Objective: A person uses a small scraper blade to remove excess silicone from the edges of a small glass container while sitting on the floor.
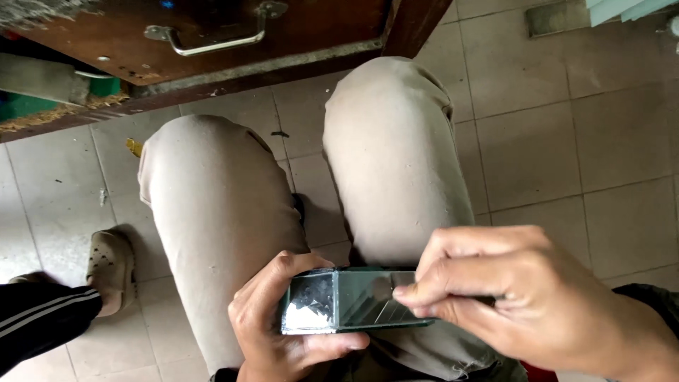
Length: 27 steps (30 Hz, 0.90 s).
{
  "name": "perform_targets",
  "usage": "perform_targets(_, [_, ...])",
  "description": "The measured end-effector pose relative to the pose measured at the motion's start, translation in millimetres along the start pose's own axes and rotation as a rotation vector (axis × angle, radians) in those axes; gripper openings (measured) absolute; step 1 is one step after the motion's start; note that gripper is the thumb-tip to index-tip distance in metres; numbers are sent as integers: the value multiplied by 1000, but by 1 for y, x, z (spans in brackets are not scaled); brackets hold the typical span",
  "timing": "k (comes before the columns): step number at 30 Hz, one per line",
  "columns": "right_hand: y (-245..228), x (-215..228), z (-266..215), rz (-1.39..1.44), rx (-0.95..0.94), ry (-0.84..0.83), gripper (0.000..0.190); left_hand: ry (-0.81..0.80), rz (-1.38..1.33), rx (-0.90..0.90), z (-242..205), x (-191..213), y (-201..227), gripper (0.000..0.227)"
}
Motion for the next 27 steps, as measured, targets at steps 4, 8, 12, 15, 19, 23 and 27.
perform_targets(4, [-4,-1,-2,-52,2,39,18,-2,-2,-2,0,-1,0,72])
perform_targets(8, [-5,-3,-1,-34,5,14,17,18,-3,-37,-7,-2,-9,79])
perform_targets(12, [-8,-3,0,-55,-3,37,18,48,-24,-105,-18,-1,-18,100])
perform_targets(15, [-11,-4,3,-31,-4,46,16,53,-12,-168,-28,-2,-28,108])
perform_targets(19, [-15,-5,7,-33,13,34,16,60,-6,-139,-20,-1,-18,106])
perform_targets(23, [-19,-6,10,-50,25,40,14,38,-6,-12,-4,-2,-4,79])
perform_targets(27, [-23,-8,13,-50,21,43,15,21,-10,10,0,-2,1,72])
Point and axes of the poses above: each hand's wrist, its own z-axis towards the middle knuckle, its own x-axis out of the back of the hand, y = z × x, the point moved 6 cm from there along z, towards the middle knuckle, and after that the axes turned 2 degrees about -z, right-handed, at the moved point
